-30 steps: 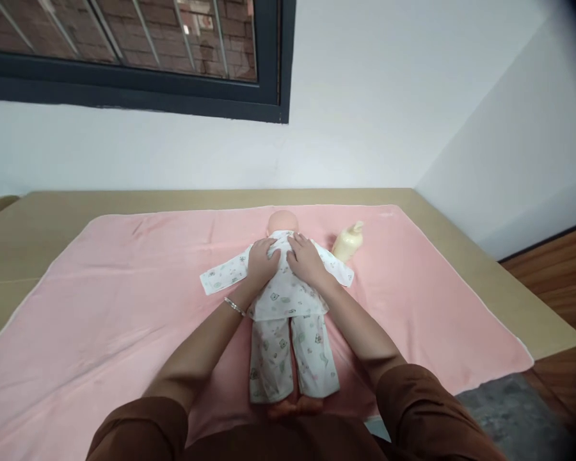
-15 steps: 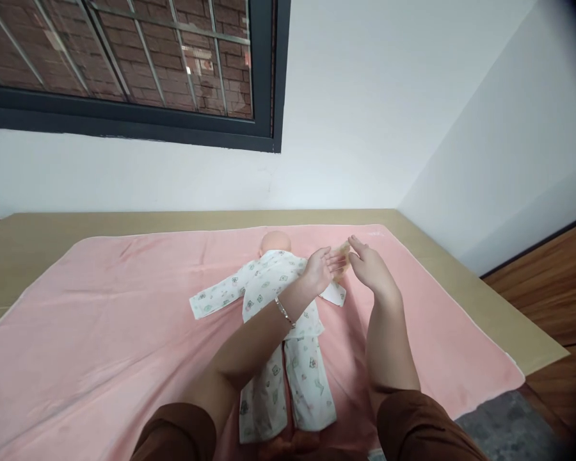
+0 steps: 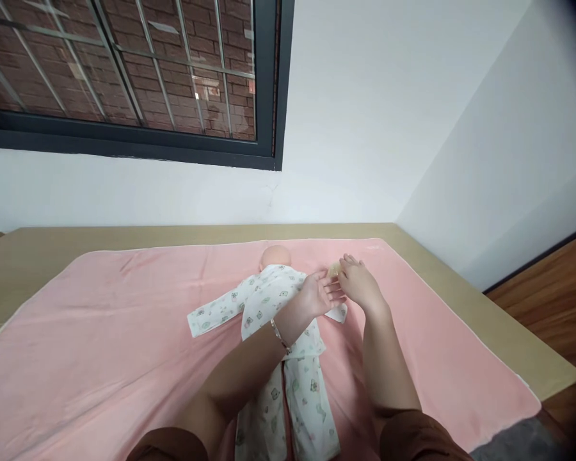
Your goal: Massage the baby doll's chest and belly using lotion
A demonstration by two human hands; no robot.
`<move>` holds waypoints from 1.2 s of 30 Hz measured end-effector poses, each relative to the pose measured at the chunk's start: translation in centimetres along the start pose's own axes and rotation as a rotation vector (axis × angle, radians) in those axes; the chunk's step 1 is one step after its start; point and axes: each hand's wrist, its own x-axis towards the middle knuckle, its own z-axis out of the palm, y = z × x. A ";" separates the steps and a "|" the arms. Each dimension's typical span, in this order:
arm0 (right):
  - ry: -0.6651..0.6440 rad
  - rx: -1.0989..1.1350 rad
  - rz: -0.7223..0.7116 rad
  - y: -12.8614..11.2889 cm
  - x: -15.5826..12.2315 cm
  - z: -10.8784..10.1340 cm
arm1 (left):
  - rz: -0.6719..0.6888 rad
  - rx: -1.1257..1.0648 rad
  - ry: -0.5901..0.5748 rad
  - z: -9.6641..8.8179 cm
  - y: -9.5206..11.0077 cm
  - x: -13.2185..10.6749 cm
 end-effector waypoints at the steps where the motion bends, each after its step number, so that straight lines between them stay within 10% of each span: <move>1: -0.001 -0.005 0.000 -0.1 -0.1 0.0 | -0.011 0.010 0.002 -0.4 0.0 -0.8; 10: -0.031 0.144 -0.117 -4.3 -3.1 -0.7 | 0.042 -0.004 0.030 -3.1 0.4 -7.3; 21: 0.030 0.355 -0.577 -12.6 -6.6 2.3 | 0.200 0.092 0.083 -0.2 3.5 -15.3; 36: 0.025 0.255 -0.613 -14.5 -9.9 1.8 | 0.081 0.000 0.014 -2.4 4.5 -14.6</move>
